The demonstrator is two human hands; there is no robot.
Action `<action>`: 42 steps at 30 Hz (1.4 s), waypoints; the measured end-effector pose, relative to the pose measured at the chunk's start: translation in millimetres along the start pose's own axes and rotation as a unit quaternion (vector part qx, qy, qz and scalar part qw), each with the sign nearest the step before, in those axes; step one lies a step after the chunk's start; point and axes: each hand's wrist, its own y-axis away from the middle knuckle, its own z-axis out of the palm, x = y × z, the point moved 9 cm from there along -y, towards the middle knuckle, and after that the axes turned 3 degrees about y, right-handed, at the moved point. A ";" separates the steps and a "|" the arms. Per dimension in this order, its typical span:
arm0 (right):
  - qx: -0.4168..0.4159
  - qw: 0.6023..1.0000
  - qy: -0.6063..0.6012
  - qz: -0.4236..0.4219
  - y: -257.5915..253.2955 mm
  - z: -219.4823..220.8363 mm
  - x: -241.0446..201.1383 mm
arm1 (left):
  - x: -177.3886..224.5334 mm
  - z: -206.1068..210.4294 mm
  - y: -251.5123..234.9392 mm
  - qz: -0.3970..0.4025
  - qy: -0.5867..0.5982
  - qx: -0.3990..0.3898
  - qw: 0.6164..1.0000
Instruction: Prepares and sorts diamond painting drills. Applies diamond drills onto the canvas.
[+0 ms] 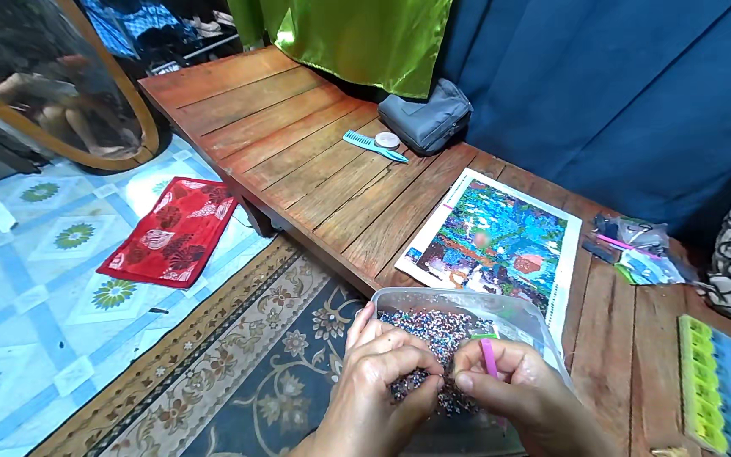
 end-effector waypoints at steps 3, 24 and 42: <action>0.040 0.998 0.045 -0.001 6.8 -11.2 -10.5 | 0.2 -0.9 0.5 0.012 -0.010 0.006 1.000; -0.019 0.888 0.457 -0.039 101.0 -37.8 -40.6 | -12.4 -7.9 3.4 0.006 -0.029 -0.017 0.999; -0.043 0.863 0.501 0.047 81.7 -13.8 -9.0 | -8.2 -8.5 5.0 0.028 -0.023 -0.010 0.999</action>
